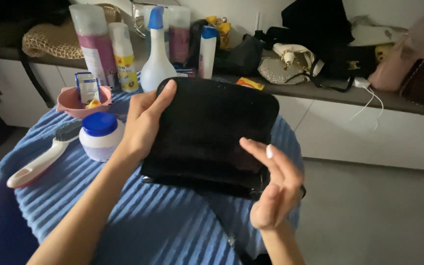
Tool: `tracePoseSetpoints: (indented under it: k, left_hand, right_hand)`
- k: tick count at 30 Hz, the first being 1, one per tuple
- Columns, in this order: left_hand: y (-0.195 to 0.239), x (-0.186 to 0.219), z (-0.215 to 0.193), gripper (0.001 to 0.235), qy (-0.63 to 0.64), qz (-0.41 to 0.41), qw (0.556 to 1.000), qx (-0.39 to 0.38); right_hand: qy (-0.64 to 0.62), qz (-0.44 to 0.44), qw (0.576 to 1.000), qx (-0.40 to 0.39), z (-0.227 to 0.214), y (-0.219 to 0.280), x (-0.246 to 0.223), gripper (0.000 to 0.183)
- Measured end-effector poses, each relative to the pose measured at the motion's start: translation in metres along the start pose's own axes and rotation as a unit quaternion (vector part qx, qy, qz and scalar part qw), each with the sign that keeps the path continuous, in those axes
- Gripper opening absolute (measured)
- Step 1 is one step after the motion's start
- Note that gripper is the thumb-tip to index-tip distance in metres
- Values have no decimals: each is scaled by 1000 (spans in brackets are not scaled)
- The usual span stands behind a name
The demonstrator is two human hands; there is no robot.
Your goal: Applying leather conditioner or polish to a small black bag and rubbing it in by hand.
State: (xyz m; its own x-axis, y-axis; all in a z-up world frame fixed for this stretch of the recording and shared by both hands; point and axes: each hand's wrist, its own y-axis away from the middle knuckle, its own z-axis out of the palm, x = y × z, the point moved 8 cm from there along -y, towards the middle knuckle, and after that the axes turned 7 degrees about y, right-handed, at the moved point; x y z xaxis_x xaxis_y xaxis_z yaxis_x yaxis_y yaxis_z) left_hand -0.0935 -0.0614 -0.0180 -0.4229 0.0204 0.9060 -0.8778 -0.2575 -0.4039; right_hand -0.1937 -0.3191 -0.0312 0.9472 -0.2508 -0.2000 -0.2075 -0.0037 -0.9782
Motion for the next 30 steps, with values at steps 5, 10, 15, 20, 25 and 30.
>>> tracePoseSetpoints:
  k: [5, 10, 15, 20, 25, 30]
  left_hand:
    - [-3, -7, -2, 56, -5, -18, 1000, -13]
    - [-6, -9, -2, 50, 20, -14, 999, -30]
    - [-7, -17, -7, 49, 22, 3, 1000, -21]
    - [-5, -22, -5, 42, 89, 11, 994, -66]
    - [-7, -29, -4, 44, 106, -14, 990, -87]
    - [-7, -30, -6, 47, 97, -48, 989, -100]
  right_hand:
    - [-16, 10, 1000, -20, 3, -1, 4, 45]
    - [3, 32, 999, -29, 4, -2, 6, 47]
    - [2, 22, 999, -46, 4, 1, 7, 46]
    - [29, 40, 997, -52, 1, 1, 7, 50]
    - [54, 63, 996, -40, -4, 0, 7, 49]
    - [-4, 145, 988, -48, -3, 5, 20, 63]
